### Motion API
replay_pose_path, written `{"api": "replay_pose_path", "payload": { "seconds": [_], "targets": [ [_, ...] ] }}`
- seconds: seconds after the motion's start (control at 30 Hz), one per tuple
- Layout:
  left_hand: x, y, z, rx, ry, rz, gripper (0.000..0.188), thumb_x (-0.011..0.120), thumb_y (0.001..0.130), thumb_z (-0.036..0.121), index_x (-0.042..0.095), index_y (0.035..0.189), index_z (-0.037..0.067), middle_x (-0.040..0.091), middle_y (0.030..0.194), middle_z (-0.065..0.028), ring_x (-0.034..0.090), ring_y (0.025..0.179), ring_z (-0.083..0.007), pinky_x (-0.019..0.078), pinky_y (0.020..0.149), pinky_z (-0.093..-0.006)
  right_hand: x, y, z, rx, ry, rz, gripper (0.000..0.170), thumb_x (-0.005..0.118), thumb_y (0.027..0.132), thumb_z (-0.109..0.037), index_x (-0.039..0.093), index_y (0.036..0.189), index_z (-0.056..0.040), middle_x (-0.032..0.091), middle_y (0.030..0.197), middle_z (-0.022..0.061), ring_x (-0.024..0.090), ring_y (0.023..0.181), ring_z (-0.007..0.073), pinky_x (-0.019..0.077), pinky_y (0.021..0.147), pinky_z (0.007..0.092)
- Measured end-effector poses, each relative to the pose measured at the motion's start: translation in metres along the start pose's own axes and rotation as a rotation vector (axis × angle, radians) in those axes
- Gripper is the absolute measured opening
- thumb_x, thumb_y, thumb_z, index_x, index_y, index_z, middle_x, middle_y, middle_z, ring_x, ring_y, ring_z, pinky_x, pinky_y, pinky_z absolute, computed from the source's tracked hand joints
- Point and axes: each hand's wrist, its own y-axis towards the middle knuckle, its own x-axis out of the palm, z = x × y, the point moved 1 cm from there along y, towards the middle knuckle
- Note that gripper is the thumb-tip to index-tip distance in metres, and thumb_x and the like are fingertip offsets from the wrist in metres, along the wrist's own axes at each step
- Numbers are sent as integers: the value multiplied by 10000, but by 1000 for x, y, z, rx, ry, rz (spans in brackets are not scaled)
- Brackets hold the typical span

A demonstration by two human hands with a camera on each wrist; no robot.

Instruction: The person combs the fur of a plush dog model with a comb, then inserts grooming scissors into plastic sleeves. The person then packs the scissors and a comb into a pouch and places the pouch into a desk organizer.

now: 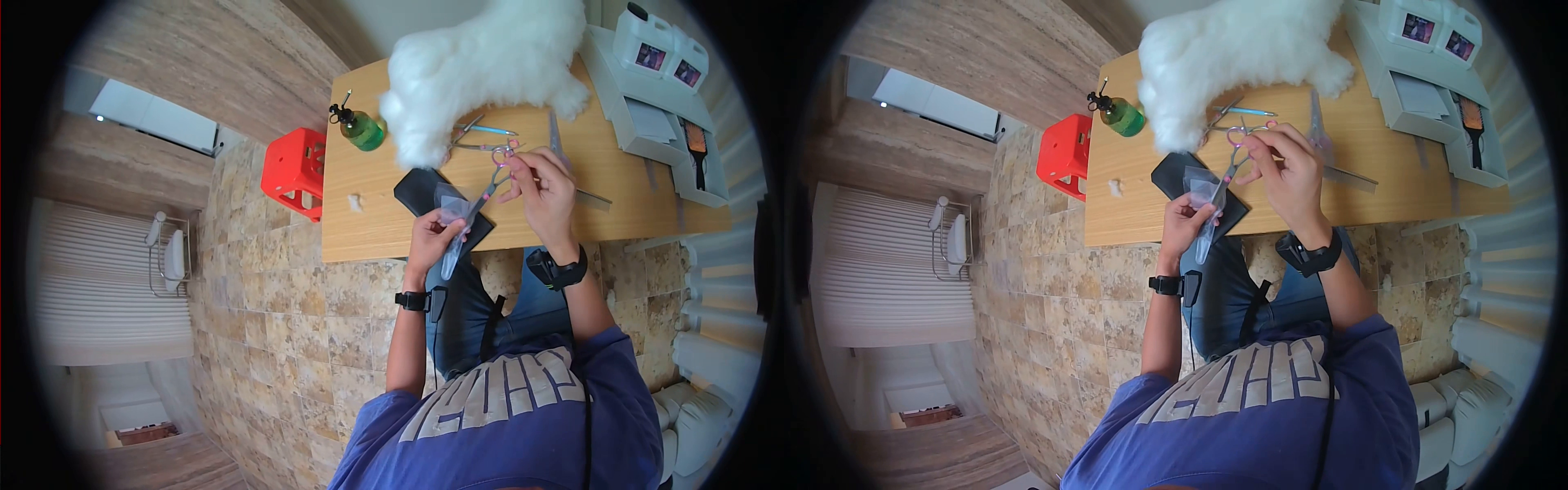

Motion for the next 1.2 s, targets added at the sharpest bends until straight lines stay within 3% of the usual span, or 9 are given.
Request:
{"api": "replay_pose_path", "payload": {
  "seconds": [0.07,0.3,0.6,0.7,0.77,0.87,1.0,1.07,1.2],
  "targets": [
    [1,-2,1,-24,6,-3,56,721,952,31,702,977,-16,739,861,-72,672,724,-112,552,677,-262,3,1,0,-100,-19,136,100,679,953,21,715,1028,77,636,935,82,721,694,153,639,565,256],
    [-3,-1,0,-3,36,-69,102,721,952,33,706,1035,-25,748,886,-92,690,747,-134,572,699,-285,6,2,13,-223,-210,215,117,679,961,-6,725,1044,61,644,958,95,715,670,145,638,561,264],
    [-1,-2,2,-10,6,-60,111,732,946,36,709,1034,-28,750,890,-84,693,758,-126,563,709,-274,22,-12,37,110,-55,-14,149,657,990,-54,708,1051,72,646,897,92,682,633,134,619,580,269],
    [-3,-1,1,-3,-5,-62,138,729,952,48,707,1063,-31,750,899,-83,695,770,-129,565,718,-275,22,-13,38,277,36,-104,184,651,1004,-94,707,1067,69,674,855,94,679,653,121,570,519,262],
    [-4,-2,0,-2,-1,-92,153,726,957,58,705,1079,-33,749,909,-81,697,781,-131,567,730,-275,16,-10,27,369,-89,-159,222,650,1013,-148,718,1062,58,690,813,94,641,641,100,502,515,263],
    [-3,-2,2,-27,22,-77,154,724,958,59,706,1082,-31,748,909,-80,698,785,-133,568,740,-279,11,-5,27,214,-182,-161,228,643,1015,-169,737,1035,38,684,751,77,575,598,94,441,536,266],
    [-3,-1,2,-7,2,-95,152,724,956,55,705,1080,-32,749,911,-80,700,790,-135,568,741,-281,12,-2,27,186,-199,-160,223,648,1003,-165,736,1006,40,639,689,102,521,569,105,419,559,287],
    [-4,-2,-1,-8,13,-105,150,705,964,39,700,1090,-42,747,928,-92,708,796,-152,584,741,-300,18,-4,30,300,-316,-389,222,657,989,-166,720,975,46,603,654,138,519,560,124,403,538,313],
    [-6,0,-2,16,33,-130,160,705,961,35,699,1100,-44,746,948,-91,710,800,-154,588,748,-300,31,-16,35,230,-316,-284,203,666,974,-154,696,936,43,607,656,167,541,541,163,419,540,341]
  ]
}}
